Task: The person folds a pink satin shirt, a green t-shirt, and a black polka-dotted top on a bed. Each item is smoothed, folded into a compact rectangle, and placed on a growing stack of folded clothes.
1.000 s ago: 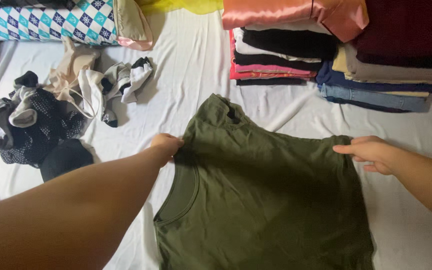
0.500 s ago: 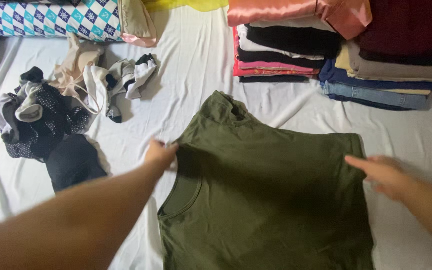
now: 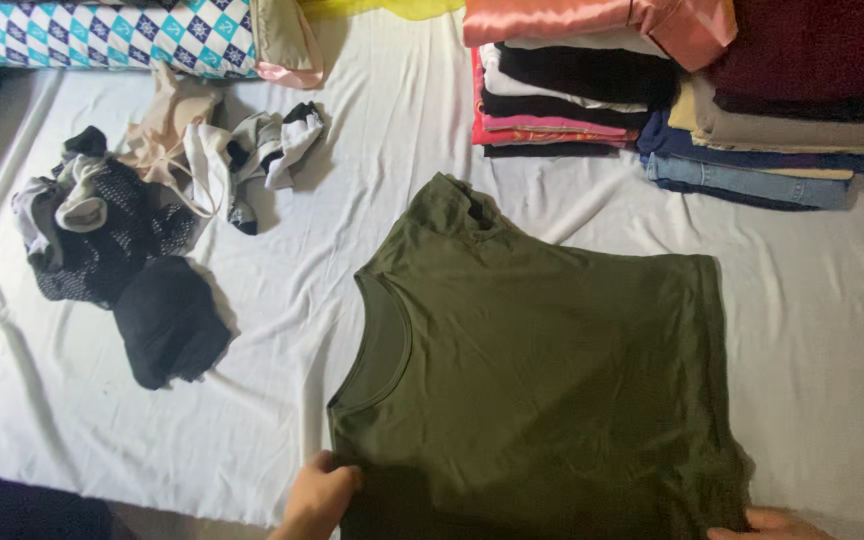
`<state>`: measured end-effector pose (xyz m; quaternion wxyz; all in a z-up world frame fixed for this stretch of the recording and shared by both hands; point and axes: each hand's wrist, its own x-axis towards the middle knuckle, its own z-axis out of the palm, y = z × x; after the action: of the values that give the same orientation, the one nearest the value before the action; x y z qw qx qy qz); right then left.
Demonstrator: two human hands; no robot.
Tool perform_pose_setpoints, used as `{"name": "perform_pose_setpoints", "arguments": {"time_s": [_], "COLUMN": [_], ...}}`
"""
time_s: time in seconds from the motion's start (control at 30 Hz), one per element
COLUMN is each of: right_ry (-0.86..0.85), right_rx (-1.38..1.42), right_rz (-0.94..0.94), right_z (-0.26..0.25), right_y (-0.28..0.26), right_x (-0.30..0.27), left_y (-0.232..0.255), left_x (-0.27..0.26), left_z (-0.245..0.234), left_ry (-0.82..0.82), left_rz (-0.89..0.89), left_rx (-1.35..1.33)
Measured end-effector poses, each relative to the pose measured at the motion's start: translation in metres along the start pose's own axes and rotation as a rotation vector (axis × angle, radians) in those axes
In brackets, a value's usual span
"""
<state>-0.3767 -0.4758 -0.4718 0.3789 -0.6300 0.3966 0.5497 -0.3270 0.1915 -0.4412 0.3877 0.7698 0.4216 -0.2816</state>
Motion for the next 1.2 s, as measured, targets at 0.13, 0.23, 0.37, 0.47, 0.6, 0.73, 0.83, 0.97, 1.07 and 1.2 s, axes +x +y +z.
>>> {"name": "perform_pose_setpoints", "arguments": {"time_s": [0.13,0.23,0.37,0.47,0.6,0.73,0.83,0.97,1.07,1.2], "right_ry": [0.008,0.015,0.017,0.011,-0.007,-0.054,-0.107,-0.100,0.012,0.051], "right_rx": [-0.075,-0.127,-0.197,-0.242,-0.295,-0.441,-0.284,0.193,-0.349,-0.427], "right_rz": [-0.006,-0.020,-0.032,-0.042,-0.065,-0.109,-0.146,-0.169,-0.256,-0.159], "right_z": [0.001,-0.001,-0.002,-0.005,-0.009,-0.006,0.000,0.003,0.001,0.000], "right_y": [0.023,0.018,0.016,0.022,0.030,0.038,0.034,0.027,0.037,0.037], "right_x": [0.007,0.004,0.000,-0.002,0.000,0.006,0.012,0.015,0.006,0.003], "left_y": [-0.055,-0.090,-0.100,-0.097,-0.060,-0.015,0.004,-0.001,-0.027,-0.080], "left_x": [0.026,0.033,0.037,0.025,-0.016,-0.074,-0.104,-0.100,-0.066,-0.035], "left_z": [0.023,0.045,0.050,0.035,0.013,0.012,0.026,0.073,0.079,0.052], "left_ry": [-0.293,-0.427,-0.272,-0.177,-0.305,-0.466,-0.398,-0.208,-0.097,-0.001], "left_rz": [-0.082,-0.165,-0.432,-0.353,-0.300,-0.063,0.139,0.220,0.336,0.323], "left_rx": [-0.077,-0.164,-0.385,-0.149,-0.262,-0.086,0.075,-0.372,-0.359,0.107]}}
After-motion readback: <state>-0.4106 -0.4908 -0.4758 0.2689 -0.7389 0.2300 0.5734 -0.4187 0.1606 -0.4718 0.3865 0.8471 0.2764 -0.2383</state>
